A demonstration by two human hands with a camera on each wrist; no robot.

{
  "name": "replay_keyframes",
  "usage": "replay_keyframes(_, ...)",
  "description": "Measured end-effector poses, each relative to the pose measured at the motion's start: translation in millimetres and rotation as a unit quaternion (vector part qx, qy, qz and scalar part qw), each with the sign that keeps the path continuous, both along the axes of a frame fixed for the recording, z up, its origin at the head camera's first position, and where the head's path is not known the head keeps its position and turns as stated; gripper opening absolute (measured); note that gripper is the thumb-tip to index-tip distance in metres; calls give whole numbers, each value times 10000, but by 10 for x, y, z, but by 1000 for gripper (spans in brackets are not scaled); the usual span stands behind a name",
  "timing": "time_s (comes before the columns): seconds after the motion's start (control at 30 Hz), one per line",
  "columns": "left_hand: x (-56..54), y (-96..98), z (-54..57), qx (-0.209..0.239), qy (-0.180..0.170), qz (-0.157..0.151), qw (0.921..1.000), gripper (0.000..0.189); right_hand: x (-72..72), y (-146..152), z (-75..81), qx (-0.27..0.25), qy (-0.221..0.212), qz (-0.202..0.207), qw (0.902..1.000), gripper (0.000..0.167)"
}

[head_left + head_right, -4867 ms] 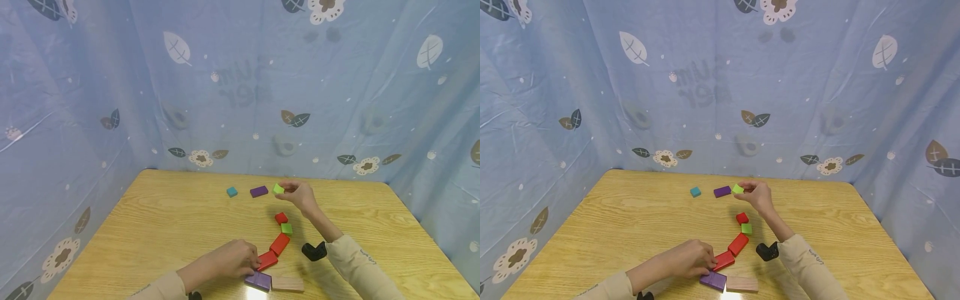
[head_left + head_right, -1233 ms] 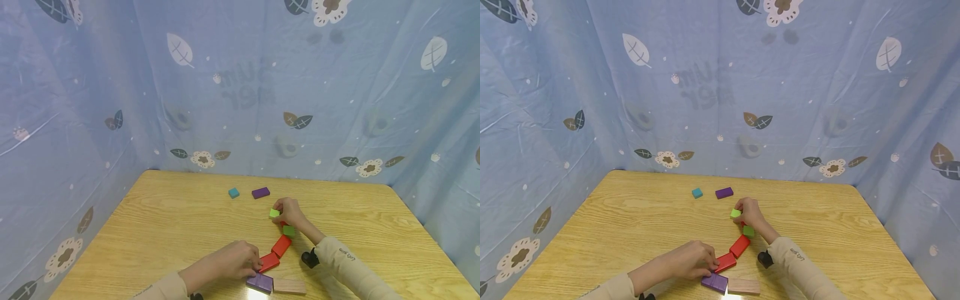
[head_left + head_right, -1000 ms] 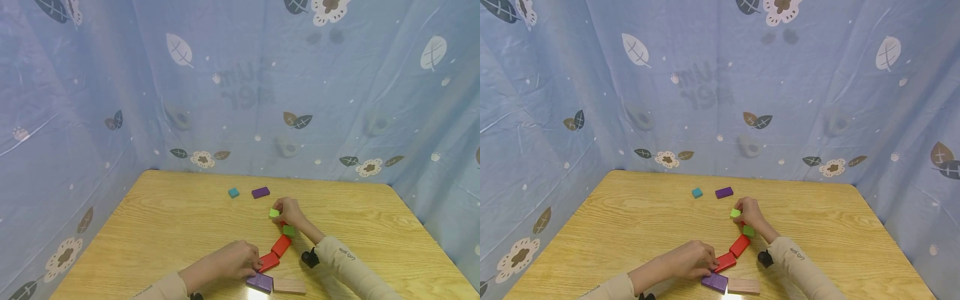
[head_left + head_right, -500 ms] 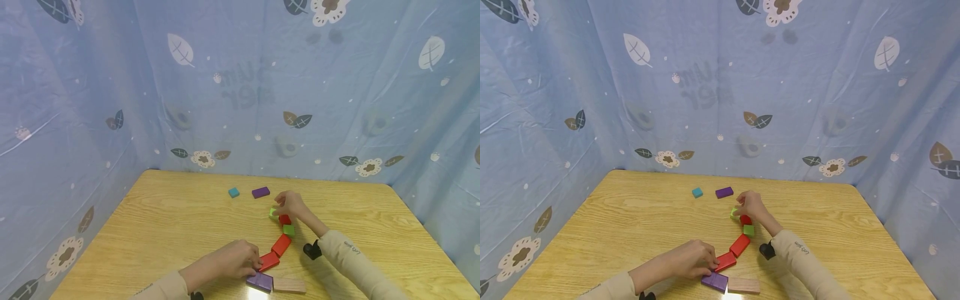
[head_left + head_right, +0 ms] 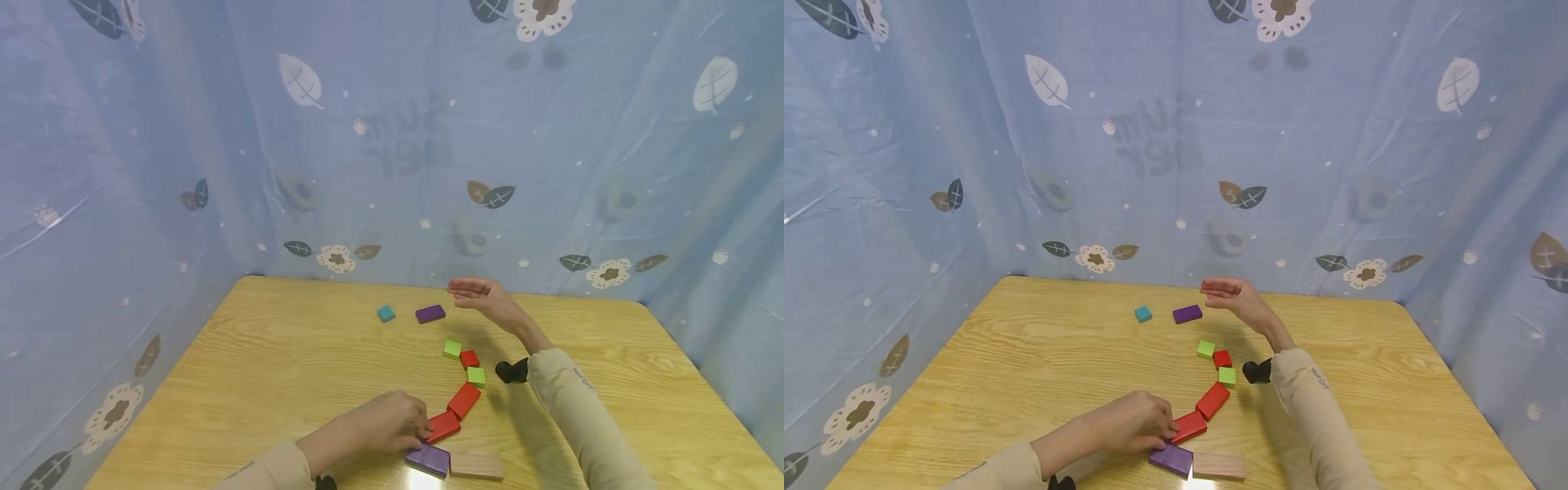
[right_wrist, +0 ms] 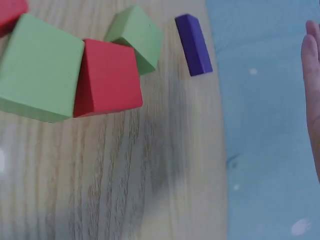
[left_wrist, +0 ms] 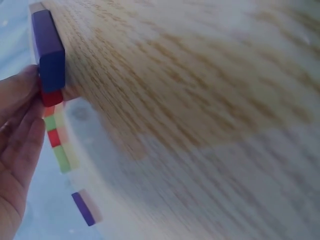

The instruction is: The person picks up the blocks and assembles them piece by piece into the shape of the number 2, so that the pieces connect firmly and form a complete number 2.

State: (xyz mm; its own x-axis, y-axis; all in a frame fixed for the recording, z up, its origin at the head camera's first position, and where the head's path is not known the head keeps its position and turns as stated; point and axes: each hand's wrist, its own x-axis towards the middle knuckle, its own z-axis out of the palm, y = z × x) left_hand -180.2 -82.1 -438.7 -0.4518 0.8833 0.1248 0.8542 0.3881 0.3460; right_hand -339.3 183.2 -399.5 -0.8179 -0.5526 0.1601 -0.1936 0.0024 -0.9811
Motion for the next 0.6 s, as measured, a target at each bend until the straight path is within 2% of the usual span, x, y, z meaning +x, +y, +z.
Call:
replay_keyframes(0.1,-8,-1,-7,4,-30,-11,10000,12,-78,39,-69,-145,-133,61,9998,52)
replay_keyframes(0.33,-20,19,-5,-57,-60,-12,10000,11,-262,173,-184,335,-326,215,9987,53)
replay_keyframes(0.6,-17,15,5,-153,-27,25,9999,11,-413,261,-237,758,-226,537,9954,51)
